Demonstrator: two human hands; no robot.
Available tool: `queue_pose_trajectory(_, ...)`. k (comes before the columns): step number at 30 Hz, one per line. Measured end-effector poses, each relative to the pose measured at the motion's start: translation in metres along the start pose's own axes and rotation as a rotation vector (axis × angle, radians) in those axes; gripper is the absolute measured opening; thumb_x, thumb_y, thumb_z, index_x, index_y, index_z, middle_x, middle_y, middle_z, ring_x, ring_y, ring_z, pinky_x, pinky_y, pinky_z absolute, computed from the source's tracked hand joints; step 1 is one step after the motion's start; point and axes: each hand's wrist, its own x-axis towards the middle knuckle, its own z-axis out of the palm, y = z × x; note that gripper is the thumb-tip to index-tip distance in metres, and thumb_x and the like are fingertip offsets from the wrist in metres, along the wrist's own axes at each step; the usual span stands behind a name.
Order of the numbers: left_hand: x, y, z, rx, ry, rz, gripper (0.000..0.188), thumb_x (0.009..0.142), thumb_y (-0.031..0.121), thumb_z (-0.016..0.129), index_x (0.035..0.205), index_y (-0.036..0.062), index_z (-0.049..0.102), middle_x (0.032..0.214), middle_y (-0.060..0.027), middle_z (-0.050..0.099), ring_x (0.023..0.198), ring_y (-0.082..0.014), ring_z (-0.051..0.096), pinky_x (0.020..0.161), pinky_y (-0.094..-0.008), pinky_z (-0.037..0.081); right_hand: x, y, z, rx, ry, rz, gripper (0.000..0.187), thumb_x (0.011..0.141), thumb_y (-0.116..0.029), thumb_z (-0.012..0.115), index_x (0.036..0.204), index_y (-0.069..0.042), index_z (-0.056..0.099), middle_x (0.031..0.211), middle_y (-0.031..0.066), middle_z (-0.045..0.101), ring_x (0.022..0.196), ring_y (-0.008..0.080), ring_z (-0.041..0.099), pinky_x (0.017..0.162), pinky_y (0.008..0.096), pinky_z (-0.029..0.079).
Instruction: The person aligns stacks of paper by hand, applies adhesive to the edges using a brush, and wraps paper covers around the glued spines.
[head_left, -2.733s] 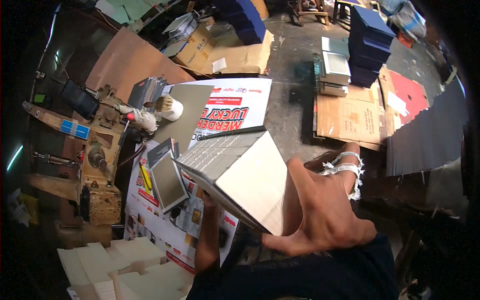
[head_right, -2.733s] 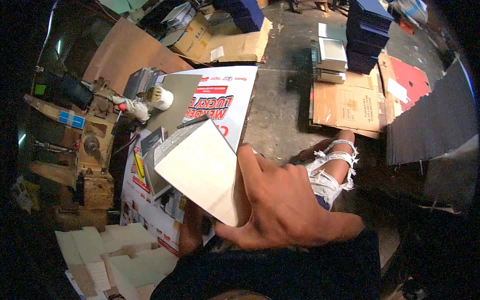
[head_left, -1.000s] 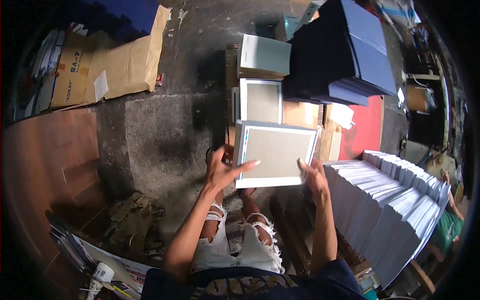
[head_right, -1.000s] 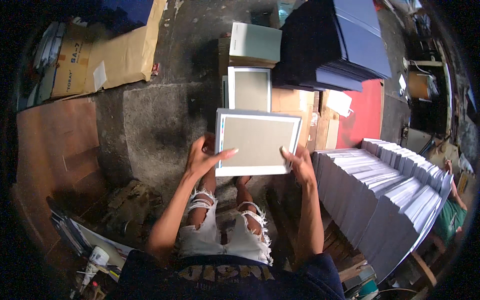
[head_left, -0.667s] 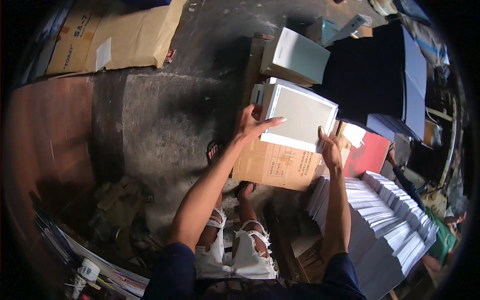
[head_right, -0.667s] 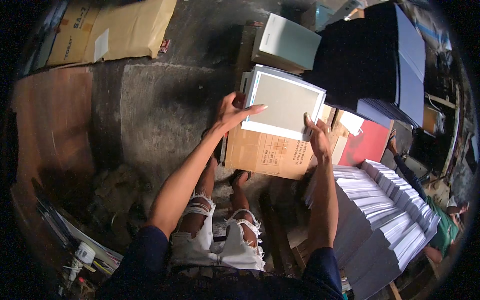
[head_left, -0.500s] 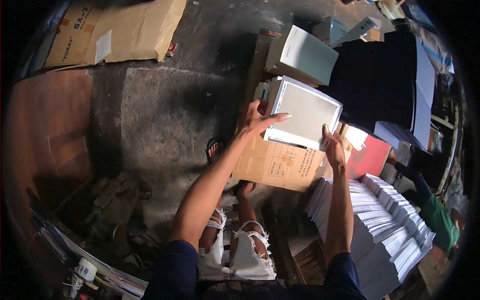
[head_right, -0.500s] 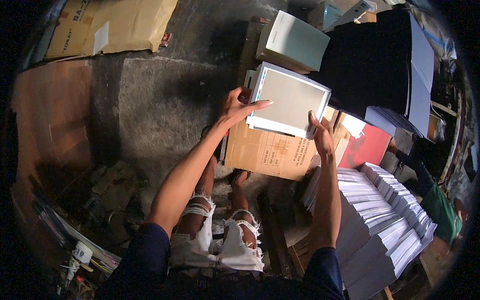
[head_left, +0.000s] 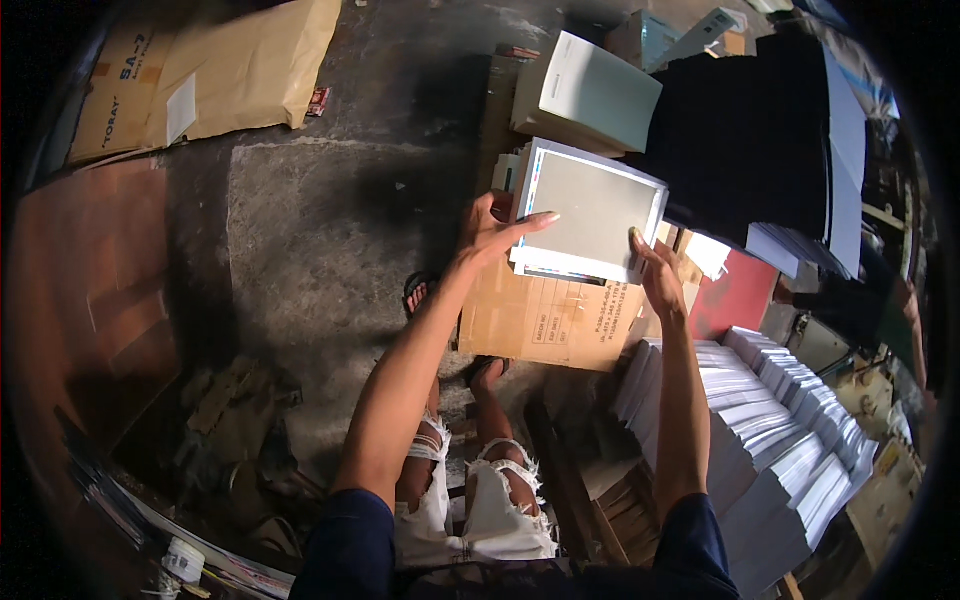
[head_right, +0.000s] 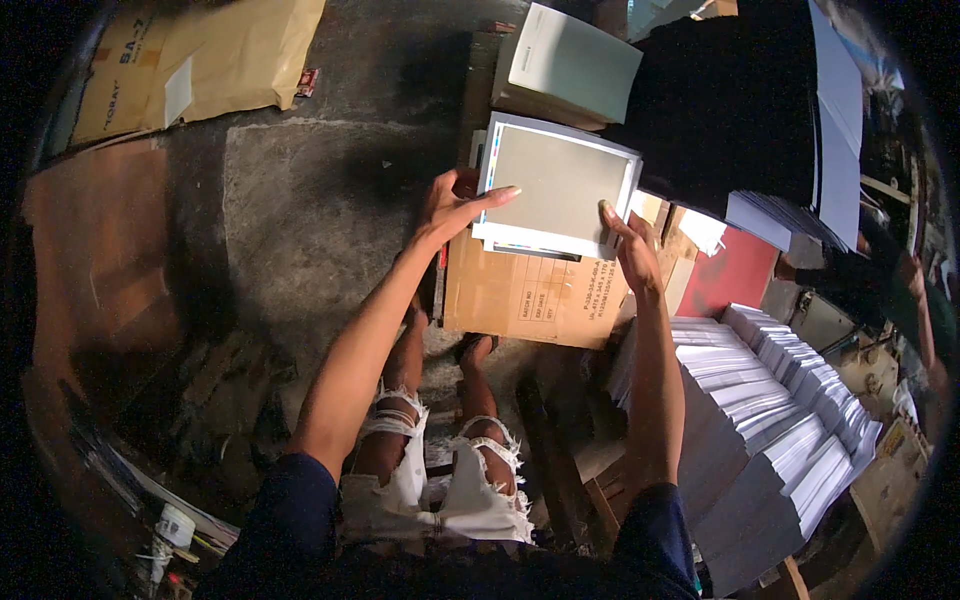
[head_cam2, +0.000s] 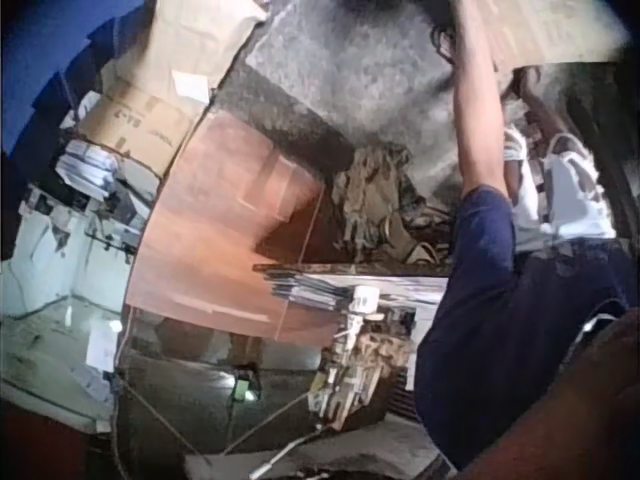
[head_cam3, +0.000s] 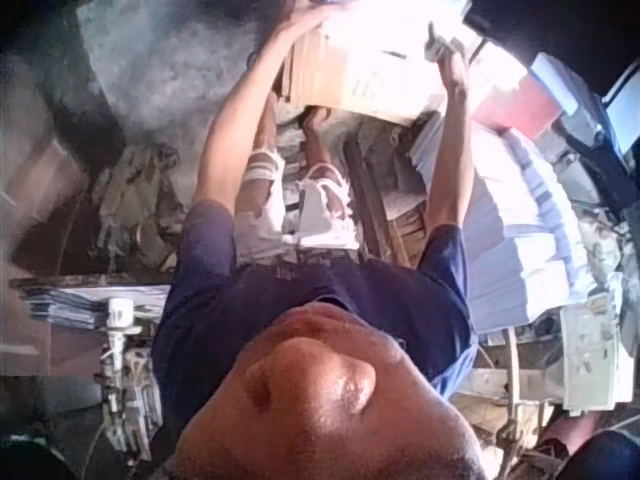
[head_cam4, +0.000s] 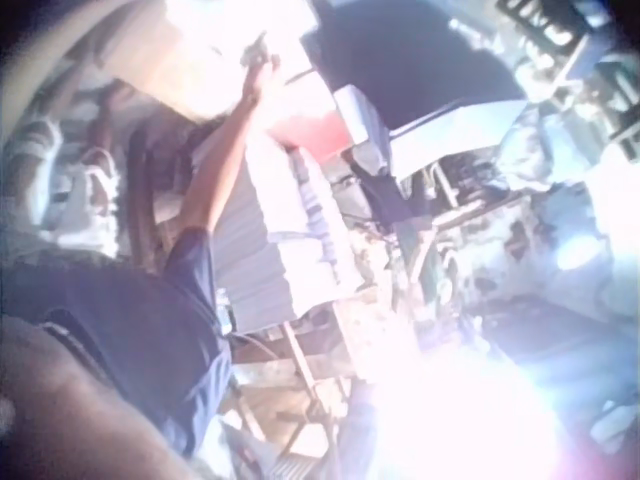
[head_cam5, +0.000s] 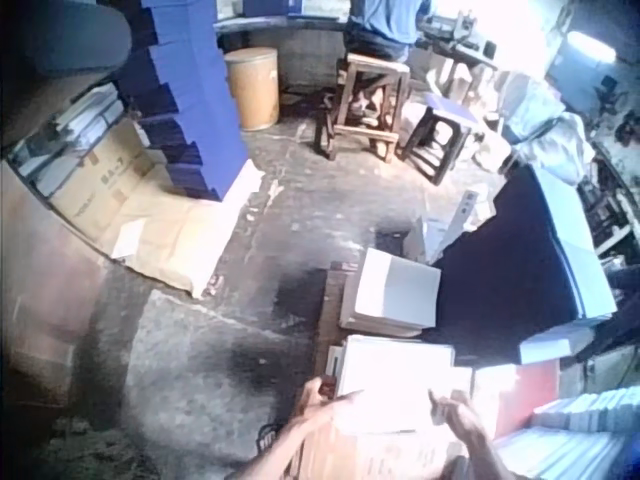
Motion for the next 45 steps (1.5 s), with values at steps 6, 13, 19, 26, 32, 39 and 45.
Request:
queue_pose_trajectory(6, -0.002, 0.009, -0.001, -0.045, -0.201, -0.131, 0.109, 0.052, 0.070, 0.086, 0.126, -0.0056, 0.058, 0.119, -0.0222, 0.064, 0.114, -0.0317, 0.061, 0.097, -0.0451, 0.051, -0.006, 0.001, -0.004, -0.006, 0.000, 0.018, 0.044, 0.096, -0.024, 0.063, 0.130, 0.004, 0.058, 0.125, 0.0093, 0.064, 0.121, 0.0151, 0.054, 0.103, 0.0278, 0.039)
queue_pose_trajectory(13, -0.058, -0.029, -0.017, -0.252, 0.090, -0.178, 0.085, 0.085, 0.069, 0.063, 0.140, 0.0056, 0.050, 0.140, -0.0165, 0.051, 0.129, -0.0322, 0.051, 0.110, -0.0477, 0.039, -0.054, 0.022, -0.023, 0.076, 0.334, -0.125, 0.080, 0.094, -0.051, 0.063, 0.144, 0.007, 0.040, 0.137, 0.0231, 0.052, 0.124, 0.0306, 0.054, 0.107, 0.0448, 0.042)
queue_pose_trajectory(19, -0.291, -0.187, -0.076, 0.246, 0.179, -0.367, 0.062, 0.102, 0.051, 0.043, 0.136, 0.0001, 0.051, 0.141, -0.0208, 0.050, 0.130, -0.0364, 0.049, 0.105, -0.0395, 0.039, -0.238, 0.110, -0.018, -0.099, 0.343, 0.205, 0.041, 0.096, -0.046, 0.063, 0.091, -0.005, 0.062, 0.080, 0.0003, 0.058, 0.072, 0.0109, 0.052, 0.064, 0.0271, 0.041)
queue_pose_trajectory(26, -0.510, -0.286, -0.100, 0.250, 0.183, -0.860, 0.058, 0.103, 0.047, 0.043, 0.136, -0.0001, 0.052, 0.138, -0.0204, 0.052, 0.127, -0.0352, 0.050, 0.104, -0.0383, 0.040, -0.438, 0.199, 0.034, -0.255, 0.138, 0.582, 0.055, 0.096, -0.060, 0.055, 0.081, -0.008, 0.056, 0.066, -0.0043, 0.050, 0.059, 0.0072, 0.046, 0.053, 0.0256, 0.038)
queue_pose_trajectory(32, -0.469, -0.270, -0.074, 0.208, 0.136, -0.710, 0.056, 0.103, 0.046, 0.045, 0.134, 0.0000, 0.054, 0.134, -0.0191, 0.054, 0.123, -0.0327, 0.051, 0.101, -0.0369, 0.041, -0.541, 0.232, 0.060, -0.305, -0.156, 0.832, 0.098, 0.092, -0.076, 0.037, 0.148, 0.005, 0.035, 0.145, 0.0296, 0.047, 0.141, 0.0388, 0.038, 0.115, 0.0456, 0.031)
queue_pose_trajectory(39, -0.444, -0.282, -0.068, 0.120, 0.107, -0.560, 0.055, 0.103, 0.045, 0.046, 0.132, 0.0001, 0.056, 0.129, -0.0176, 0.057, 0.119, -0.0298, 0.054, 0.098, -0.0352, 0.043, -0.556, 0.205, 0.083, -0.963, -0.399, 0.747, 0.082, 0.095, -0.065, 0.040, 0.128, 0.009, 0.049, 0.105, 0.0348, 0.065, 0.099, 0.0488, 0.064, 0.086, 0.0475, 0.054)
queue_pose_trajectory(45, -0.504, -0.365, -0.119, 0.096, 0.092, -0.615, 0.053, 0.103, 0.045, 0.048, 0.130, 0.0001, 0.058, 0.125, -0.0162, 0.059, 0.115, -0.0273, 0.055, 0.096, -0.0338, 0.044, -0.623, 0.245, 0.115, -1.097, -1.097, 0.642, 0.049, 0.097, -0.049, 0.053, 0.117, -0.004, 0.060, 0.091, 0.0252, 0.069, 0.089, 0.0419, 0.067, 0.079, 0.0504, 0.052)
